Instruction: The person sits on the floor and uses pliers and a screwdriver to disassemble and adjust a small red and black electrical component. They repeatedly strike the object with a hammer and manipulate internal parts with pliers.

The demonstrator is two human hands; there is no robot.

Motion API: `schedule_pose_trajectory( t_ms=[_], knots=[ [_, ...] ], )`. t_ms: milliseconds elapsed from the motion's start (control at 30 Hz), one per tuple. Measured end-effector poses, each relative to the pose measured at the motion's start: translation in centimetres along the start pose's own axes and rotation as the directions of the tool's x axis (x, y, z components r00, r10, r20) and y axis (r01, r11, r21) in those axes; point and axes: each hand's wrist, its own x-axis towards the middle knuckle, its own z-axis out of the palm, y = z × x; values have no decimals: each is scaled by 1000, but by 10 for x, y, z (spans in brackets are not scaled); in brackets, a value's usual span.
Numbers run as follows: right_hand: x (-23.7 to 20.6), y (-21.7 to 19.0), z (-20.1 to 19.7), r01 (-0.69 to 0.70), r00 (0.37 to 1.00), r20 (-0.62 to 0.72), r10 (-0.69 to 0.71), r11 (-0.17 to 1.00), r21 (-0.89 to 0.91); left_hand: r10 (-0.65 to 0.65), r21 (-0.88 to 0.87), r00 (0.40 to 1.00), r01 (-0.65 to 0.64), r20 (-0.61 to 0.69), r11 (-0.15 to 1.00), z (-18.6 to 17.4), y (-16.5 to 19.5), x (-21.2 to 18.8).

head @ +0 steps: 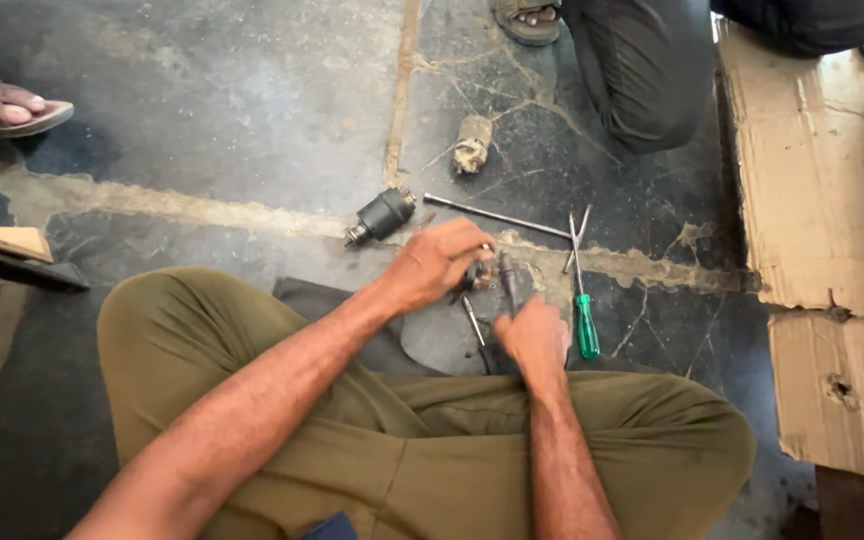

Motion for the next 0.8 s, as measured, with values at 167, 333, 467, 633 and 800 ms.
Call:
schedule_pose_trajectory(
  t_ms=[167,333,467,633,800],
  knots=[
    [-11,-9,-34,-177,984,175,44,405,897,-100,29,995,101,-26,995,-10,-1,4],
    [-103,-27,-116,597,796,-604,42,109,794,-22,44,992,27,-127,999,-18,2,9],
    [-120,-66,-109,849,529,-845,79,-48,527,-6,75,985,19,-172,997,-20,7,11],
    [-90,-106,-68,-179,984,155,91,470,864,-10,76,989,21,-145,997,-22,15,11],
    [-127,-79,-103,419,902,-428,57,125,900,-12,147,988,34,-151,989,-22,21,10]
  ],
)
